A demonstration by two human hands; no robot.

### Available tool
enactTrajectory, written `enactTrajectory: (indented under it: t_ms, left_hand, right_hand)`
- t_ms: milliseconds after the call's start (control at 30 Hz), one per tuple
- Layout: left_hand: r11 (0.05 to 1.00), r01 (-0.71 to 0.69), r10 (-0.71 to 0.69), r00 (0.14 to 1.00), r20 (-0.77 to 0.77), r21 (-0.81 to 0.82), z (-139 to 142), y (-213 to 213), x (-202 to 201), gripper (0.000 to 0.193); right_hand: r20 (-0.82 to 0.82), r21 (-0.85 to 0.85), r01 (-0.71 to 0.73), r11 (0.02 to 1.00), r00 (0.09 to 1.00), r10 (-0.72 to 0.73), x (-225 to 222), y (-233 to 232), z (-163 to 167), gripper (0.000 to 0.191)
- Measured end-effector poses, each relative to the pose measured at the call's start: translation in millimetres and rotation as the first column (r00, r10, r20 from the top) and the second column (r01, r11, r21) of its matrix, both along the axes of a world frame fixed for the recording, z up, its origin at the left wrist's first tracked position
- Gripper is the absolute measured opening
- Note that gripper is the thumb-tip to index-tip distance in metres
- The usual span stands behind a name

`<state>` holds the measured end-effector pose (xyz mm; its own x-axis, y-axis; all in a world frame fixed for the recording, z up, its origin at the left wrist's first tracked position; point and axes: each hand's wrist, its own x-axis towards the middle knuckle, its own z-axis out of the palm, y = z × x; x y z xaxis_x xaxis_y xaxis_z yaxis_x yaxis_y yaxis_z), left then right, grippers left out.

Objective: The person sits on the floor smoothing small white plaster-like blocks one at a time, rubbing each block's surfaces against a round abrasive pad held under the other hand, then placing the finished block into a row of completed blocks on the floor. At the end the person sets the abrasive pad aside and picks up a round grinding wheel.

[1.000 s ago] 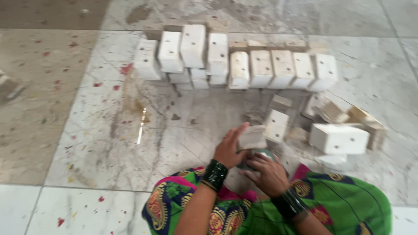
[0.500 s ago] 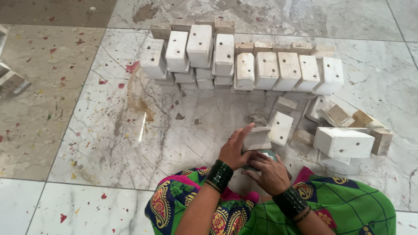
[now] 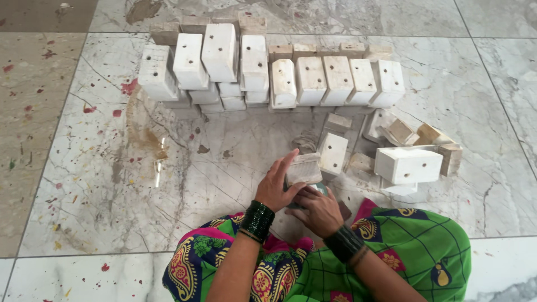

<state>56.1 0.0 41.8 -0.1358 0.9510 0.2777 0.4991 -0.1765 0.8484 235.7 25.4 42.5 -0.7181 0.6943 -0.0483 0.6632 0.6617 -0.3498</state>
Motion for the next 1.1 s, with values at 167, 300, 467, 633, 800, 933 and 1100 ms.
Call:
enactTrajectory:
  t_ms: [167,300,467,633,800,933,1100]
  left_hand:
    - [0.999,-0.028,0.028,1.0,0.004,0.028,1.3,-2.6,3.7,0.083]
    - [0.998,-0.017,0.016,1.0,0.01,0.058,-0.5,-3.4,5.4,0.081]
    - [0.998,-0.016,0.015,1.0,0.015,0.055,-2.6,-2.1,4.2,0.084]
    - [0.999,-0.031,0.032,0.999,-0.018,0.037,-5.3,-3.9,6.2,0.084]
    - [0.999,-0.044,0.043,0.997,-0.066,-0.011,-7.7,-2.2,9.2,0.091]
    - [0.997,-0.082,0.08,0.99,0.114,0.011,-8.0,2.1,11.1,0.11]
    - [0.964,-0.267,0.267,0.964,0.0,-0.003,-18.2,-6.1,20.7,0.089]
  right_hand:
    - [0.074,-0.001,0.037,0.999,0.997,-0.037,-7.4,0.9,-1.6,0.044]
    - [-0.02,-0.043,-0.01,0.999,1.0,0.009,9.5,-8.8,10.5,0.045]
    - [0.014,0.001,0.01,1.0,1.0,-0.01,-4.8,-5.6,9.2,0.046]
    - [0.062,-0.054,0.017,0.998,0.998,-0.013,-6.6,-7.3,10.0,0.044]
    - [0.013,-0.024,-0.035,0.999,0.999,0.035,14.7,-16.1,16.0,0.049]
    - [0.029,0.035,-0.032,0.999,0.999,0.031,-0.9,-13.1,-5.9,0.047]
    - [0.067,0.105,-0.054,0.993,0.997,0.047,-21.6,-13.1,-38.5,0.043]
